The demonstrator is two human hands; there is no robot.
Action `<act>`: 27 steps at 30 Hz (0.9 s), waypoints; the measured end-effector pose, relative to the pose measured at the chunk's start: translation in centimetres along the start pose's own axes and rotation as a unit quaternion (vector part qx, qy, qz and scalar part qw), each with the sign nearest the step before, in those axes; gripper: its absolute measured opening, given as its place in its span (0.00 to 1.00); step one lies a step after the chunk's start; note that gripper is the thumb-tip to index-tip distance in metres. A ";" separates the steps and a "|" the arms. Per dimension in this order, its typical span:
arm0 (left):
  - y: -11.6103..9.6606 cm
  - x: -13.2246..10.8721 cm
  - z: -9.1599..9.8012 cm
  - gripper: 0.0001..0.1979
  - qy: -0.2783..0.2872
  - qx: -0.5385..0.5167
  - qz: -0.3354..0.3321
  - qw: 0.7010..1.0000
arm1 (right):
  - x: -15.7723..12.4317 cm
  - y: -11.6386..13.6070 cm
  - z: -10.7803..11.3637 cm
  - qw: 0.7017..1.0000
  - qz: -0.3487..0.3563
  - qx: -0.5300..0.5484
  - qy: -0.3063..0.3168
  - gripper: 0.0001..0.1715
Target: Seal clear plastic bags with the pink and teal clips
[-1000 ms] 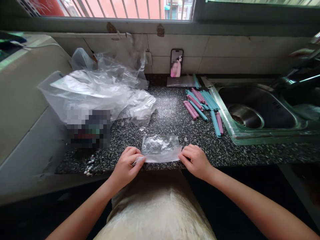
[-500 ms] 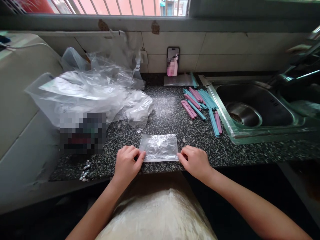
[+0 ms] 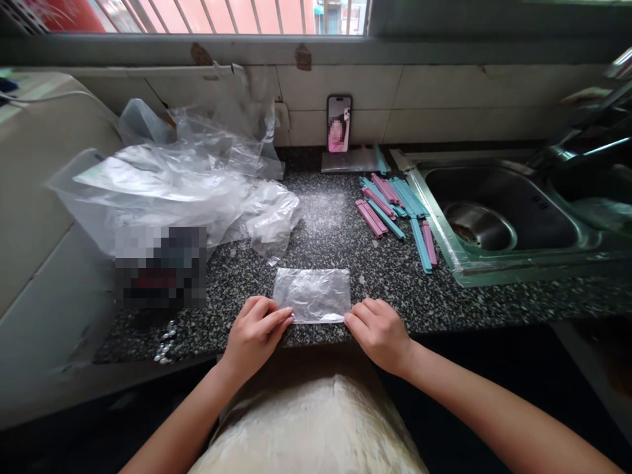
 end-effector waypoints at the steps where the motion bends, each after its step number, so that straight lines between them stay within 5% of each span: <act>1: 0.2 0.0 0.0 0.06 -0.004 -0.004 0.003 1.000 | 0.0 0.1 -0.1 1.000 0.004 -0.004 0.001 0.11; 8: 0.1 -0.1 0.3 0.07 -0.010 -0.003 0.005 1.000 | 0.4 -0.1 -0.3 1.000 0.022 0.000 0.022 0.15; 15: -4.2 2.2 -0.1 0.13 0.015 0.006 -0.098 0.995 | 4.5 -0.5 2.5 0.990 0.048 0.107 0.073 0.12; 20: -4.1 5.2 1.6 0.09 0.014 -0.078 -0.054 0.995 | 7.4 -2.7 5.6 0.976 0.019 0.210 0.047 0.08; 22: -3.6 6.3 2.8 0.08 0.017 -0.126 -0.023 0.992 | 8.4 -3.8 6.3 0.966 -0.004 0.258 0.026 0.13; 24: -3.2 7.3 4.0 0.08 0.020 -0.166 0.003 0.986 | 9.2 -4.4 6.3 0.953 -0.025 0.301 0.015 0.19; 27: -3.0 8.4 5.3 0.09 0.028 -0.204 0.026 0.978 | 10.3 -4.9 5.3 0.927 -0.067 0.369 0.017 0.10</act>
Point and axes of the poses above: each hand's wrist, its own x-axis towards the middle knuckle, its own z-axis out of the back of the hand, y = z × x, the point moved 9 cm from there along x, towards the middle knuckle, and after that the axes turned 11 degrees about -x, right-handed, at the moved point
